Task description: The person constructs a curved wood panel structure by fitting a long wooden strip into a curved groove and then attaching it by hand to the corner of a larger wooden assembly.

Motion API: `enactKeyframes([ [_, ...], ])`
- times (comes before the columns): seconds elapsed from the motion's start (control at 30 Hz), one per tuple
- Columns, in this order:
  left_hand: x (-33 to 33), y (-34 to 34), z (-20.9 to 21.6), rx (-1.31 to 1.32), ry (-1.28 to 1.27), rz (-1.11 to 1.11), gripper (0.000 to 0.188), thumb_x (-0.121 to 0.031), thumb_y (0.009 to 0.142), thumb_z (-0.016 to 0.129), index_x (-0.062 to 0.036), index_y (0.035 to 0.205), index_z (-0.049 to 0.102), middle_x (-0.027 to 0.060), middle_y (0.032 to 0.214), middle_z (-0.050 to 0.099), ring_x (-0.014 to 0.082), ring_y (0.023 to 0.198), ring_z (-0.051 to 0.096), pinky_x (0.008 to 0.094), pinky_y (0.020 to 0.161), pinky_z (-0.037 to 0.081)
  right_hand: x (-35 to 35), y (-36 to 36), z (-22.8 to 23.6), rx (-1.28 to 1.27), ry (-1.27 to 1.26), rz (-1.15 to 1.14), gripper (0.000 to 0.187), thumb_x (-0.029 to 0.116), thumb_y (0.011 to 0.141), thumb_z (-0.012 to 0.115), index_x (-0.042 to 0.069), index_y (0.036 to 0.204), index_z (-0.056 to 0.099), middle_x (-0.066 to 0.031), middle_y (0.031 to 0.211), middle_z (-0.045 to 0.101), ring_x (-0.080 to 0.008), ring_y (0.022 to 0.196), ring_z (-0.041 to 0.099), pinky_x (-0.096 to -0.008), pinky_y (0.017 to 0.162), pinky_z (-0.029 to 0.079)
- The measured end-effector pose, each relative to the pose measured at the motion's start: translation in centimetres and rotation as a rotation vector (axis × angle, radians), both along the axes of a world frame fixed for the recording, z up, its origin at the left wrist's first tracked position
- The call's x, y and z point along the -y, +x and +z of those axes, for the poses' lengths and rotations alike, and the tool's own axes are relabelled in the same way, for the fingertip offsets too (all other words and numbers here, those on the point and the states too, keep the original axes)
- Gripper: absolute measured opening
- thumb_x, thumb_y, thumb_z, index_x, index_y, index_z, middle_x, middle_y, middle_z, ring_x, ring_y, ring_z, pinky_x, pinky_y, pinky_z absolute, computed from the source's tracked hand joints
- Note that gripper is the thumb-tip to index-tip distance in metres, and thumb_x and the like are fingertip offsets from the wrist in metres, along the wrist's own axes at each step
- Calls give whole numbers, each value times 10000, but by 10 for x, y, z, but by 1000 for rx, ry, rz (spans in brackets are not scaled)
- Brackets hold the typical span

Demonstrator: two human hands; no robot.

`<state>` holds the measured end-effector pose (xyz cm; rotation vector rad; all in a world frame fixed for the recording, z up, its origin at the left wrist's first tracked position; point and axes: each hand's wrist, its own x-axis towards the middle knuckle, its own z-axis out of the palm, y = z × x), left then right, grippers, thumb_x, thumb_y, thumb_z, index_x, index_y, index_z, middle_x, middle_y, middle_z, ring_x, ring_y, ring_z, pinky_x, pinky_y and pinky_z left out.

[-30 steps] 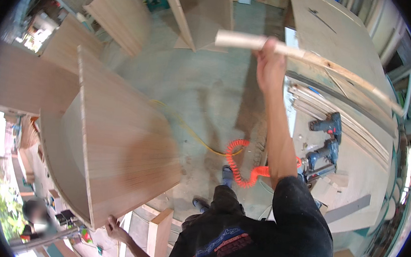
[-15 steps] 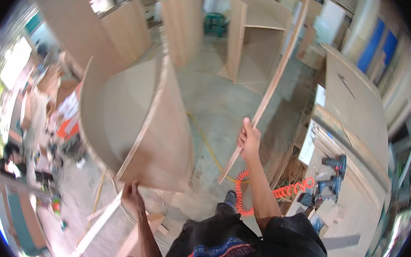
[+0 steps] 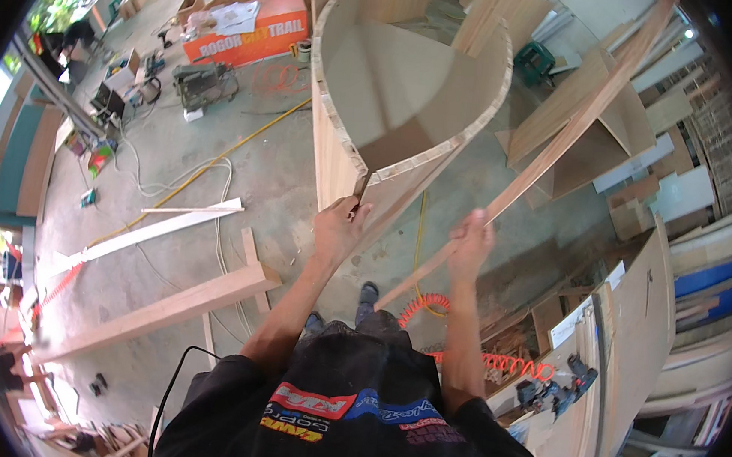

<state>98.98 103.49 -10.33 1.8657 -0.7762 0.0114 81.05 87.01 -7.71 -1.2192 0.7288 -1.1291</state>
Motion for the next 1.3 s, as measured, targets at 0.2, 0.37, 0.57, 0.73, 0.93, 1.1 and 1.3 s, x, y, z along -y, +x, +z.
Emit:
enactKeyframes([
  [0.2, -11, 9, 9, 81, 196, -67, 303, -289, 902, 785, -12, 832, 686, 169, 801, 708, 367, 676, 692, 437, 642, 553, -86, 34, -17, -317, 54, 330, 236, 248, 1024, 677, 52, 899, 636, 46, 719, 540, -43, 642, 494, -255, 560, 384],
  [0.37, -10, 8, 18, -294, 7, -64, 222, -201, 907, 798, 9, 955, 744, 165, 877, 766, 241, 749, 765, 359, 676, 583, -101, 55, -156, -374, 76, 714, 277, 306, 1019, 661, 45, 1107, 684, -29, 820, 647, -150, 748, 639, -324, 660, 493],
  [0.57, -13, -8, 46, -432, -100, -22, 220, -135, 945, 746, 32, 1088, 752, 155, 970, 794, 176, 860, 767, 324, 763, 597, -87, 81, -224, -663, -369, 655, 626, 548, 1036, 492, -2, 1292, 646, -332, 1304, 629, -506, 1246, 589, -554, 1037, 477],
  [0.73, -15, -10, 34, -443, -174, -10, 261, -165, 1003, 699, 26, 1178, 734, 138, 1017, 783, 166, 937, 744, 311, 815, 591, -67, 105, -232, -877, -352, 698, 678, 583, 1019, 502, -18, 1297, 646, -312, 1257, 670, -492, 1186, 637, -543, 1002, 516],
  [0.93, -20, -17, 54, -241, -98, -91, 444, -237, 1017, 701, 17, 1372, 618, 171, 1138, 756, 239, 1103, 725, 362, 883, 616, -67, 119, -206, -1158, -408, 837, 706, 619, 1006, 448, 17, 1323, 640, -285, 1232, 696, -461, 1141, 677, -548, 968, 533],
  [1.1, -14, -26, 56, -156, -59, -42, 535, -227, 1007, 705, 4, 1458, 533, 225, 1201, 731, 320, 1155, 720, 404, 876, 629, -82, 115, -192, -1115, -492, 878, 694, 576, 981, 491, 102, 1488, 511, -273, 1275, 685, -451, 1144, 682, -547, 961, 540],
  [1.3, -1, -27, 59, -173, -61, -80, 455, -182, 1013, 686, 3, 1410, 563, 237, 1200, 729, 337, 1109, 740, 404, 835, 633, -57, 98, -205, -1017, -712, 960, 642, 553, 897, 670, 96, 1346, 634, -225, 1148, 735, -414, 1061, 710, -540, 909, 553],
])
